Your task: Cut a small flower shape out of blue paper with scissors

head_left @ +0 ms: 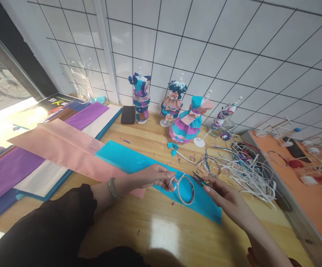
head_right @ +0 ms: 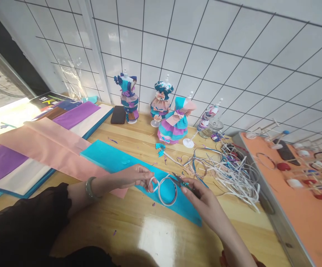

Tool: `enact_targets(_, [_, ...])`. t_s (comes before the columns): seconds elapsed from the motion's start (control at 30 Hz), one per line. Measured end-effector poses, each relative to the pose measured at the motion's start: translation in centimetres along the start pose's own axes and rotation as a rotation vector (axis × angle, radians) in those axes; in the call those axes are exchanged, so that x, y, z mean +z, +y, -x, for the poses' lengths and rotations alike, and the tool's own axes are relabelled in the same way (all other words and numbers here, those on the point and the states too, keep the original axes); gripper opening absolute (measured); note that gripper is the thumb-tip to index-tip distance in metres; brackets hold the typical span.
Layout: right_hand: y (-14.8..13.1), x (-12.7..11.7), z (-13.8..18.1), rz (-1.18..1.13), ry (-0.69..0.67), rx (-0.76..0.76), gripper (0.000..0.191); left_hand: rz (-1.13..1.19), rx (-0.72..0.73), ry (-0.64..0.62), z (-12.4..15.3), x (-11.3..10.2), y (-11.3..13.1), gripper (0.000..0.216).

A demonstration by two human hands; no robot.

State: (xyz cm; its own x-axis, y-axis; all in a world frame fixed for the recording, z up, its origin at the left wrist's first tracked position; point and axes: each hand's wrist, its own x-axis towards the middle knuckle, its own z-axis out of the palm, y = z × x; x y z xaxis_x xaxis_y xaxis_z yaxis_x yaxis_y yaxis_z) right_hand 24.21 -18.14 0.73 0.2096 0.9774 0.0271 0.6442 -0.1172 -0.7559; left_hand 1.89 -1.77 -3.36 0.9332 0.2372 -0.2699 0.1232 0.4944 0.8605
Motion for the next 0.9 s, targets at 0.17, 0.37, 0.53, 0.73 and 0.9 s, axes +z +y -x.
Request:
enact_targets(0.17, [-3.1,0.8,0.2,0.148,-0.082,-0.097,0.031,0.028,-0.037,-0.025,-0.2,-0.2,-0.2,0.049])
enact_targets(0.37, [-5.2,1.6,-0.8,0.375,-0.148,-0.24,0.029,0.027,-0.046,-0.051,-0.1,-0.2,-0.1,0.048])
enact_targets(0.53, [-5.7,2.2,-1.1,0.474,-0.133,-0.316,0.028,0.007,-0.077,-0.062,-0.1,-0.2,0.0,0.049])
enact_targets(0.73, [-5.9,2.2,-1.4,0.509,-0.135,-0.336,0.028,-0.014,-0.071,-0.087,-0.2,-0.3,-0.1,0.046])
enact_targets(0.9, [-6.0,2.1,-1.4,0.515,-0.13,-0.357,0.029,-0.012,-0.075,-0.093,-0.1,-0.3,-0.1,0.044])
